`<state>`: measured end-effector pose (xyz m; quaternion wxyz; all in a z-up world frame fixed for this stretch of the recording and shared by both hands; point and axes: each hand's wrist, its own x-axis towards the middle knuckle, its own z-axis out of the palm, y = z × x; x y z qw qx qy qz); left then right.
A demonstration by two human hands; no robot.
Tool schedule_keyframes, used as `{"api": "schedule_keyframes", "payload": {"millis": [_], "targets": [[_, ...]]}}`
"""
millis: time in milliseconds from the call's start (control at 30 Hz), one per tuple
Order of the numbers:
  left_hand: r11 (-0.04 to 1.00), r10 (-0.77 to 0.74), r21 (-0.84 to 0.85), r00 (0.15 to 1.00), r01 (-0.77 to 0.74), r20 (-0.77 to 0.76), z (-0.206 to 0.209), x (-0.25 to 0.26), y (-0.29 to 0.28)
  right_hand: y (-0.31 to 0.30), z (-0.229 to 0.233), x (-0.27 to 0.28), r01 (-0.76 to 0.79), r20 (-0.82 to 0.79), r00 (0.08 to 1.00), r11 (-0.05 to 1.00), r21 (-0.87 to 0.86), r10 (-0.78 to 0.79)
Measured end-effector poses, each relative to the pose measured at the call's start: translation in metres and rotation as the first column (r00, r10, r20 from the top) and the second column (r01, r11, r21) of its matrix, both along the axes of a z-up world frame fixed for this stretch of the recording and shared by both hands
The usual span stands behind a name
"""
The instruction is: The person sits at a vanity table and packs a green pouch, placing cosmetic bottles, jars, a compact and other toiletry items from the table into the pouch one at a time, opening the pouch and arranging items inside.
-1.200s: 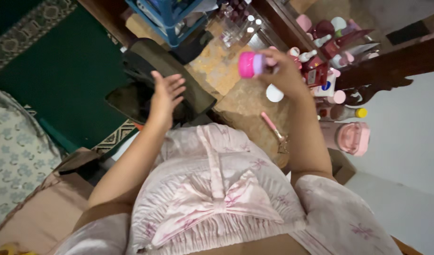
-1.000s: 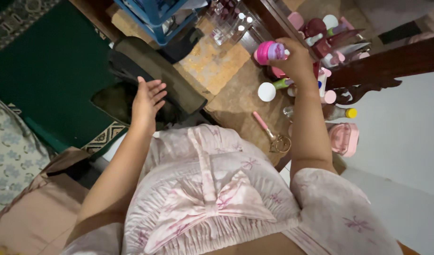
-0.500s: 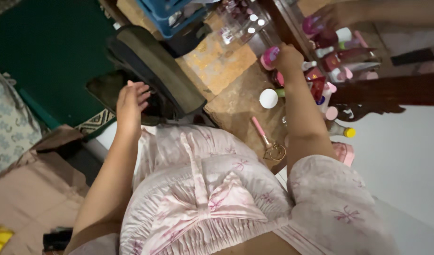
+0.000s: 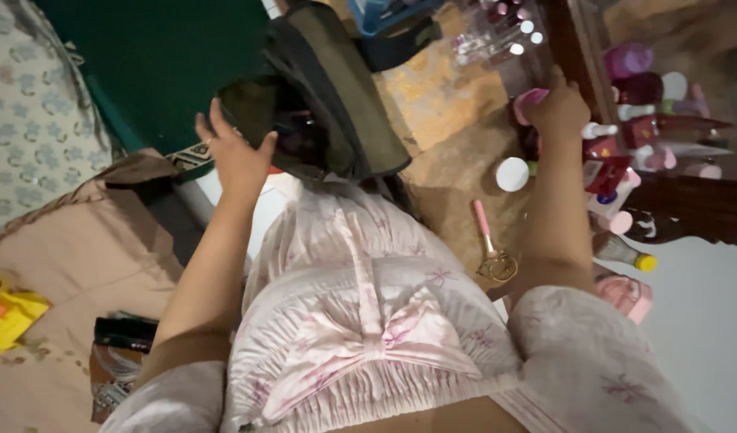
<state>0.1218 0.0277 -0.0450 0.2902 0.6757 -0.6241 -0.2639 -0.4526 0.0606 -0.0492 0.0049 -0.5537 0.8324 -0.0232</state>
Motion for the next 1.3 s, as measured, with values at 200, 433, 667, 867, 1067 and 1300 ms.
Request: {"api": "schedule_keyframes", "payload": {"millis": [200,433,667,867,1067,1300], "targets": [[0.996,-0.048,0.068,0.992,0.056,-0.114,-0.037,0.008,-0.009,0.000,0.013,0.179,-0.273,0.987,-0.158,0.959,-0.071,0.028],[0.951,-0.191,0.229,0.976,0.210,-0.103,-0.074,0.025,-0.008,-0.046,-0.145,0.392,-0.465,0.787,0.545,0.885,-0.004,0.290],[0.914,-0.299,0.248,0.947,0.320,-0.120,-0.071,0.054,0.009,-0.114,-0.244,0.427,-0.180,0.504,0.856,0.850,0.496,-0.112],[0.856,-0.379,0.338,0.920,0.391,-0.102,-0.063,0.072,0.001,-0.117,-0.263,0.430,-0.070,0.371,0.907,0.796,0.601,-0.200],[0.671,-0.269,0.642,0.929,0.371,-0.255,-0.029,0.074,-0.009,-0.075,-0.265,0.423,-0.090,0.372,0.910,0.789,0.608,-0.182],[0.920,-0.387,-0.084,0.920,0.382,-0.063,0.011,0.060,-0.039,-0.074,-0.139,0.398,-0.279,0.550,0.835,0.852,0.444,-0.012]]}}
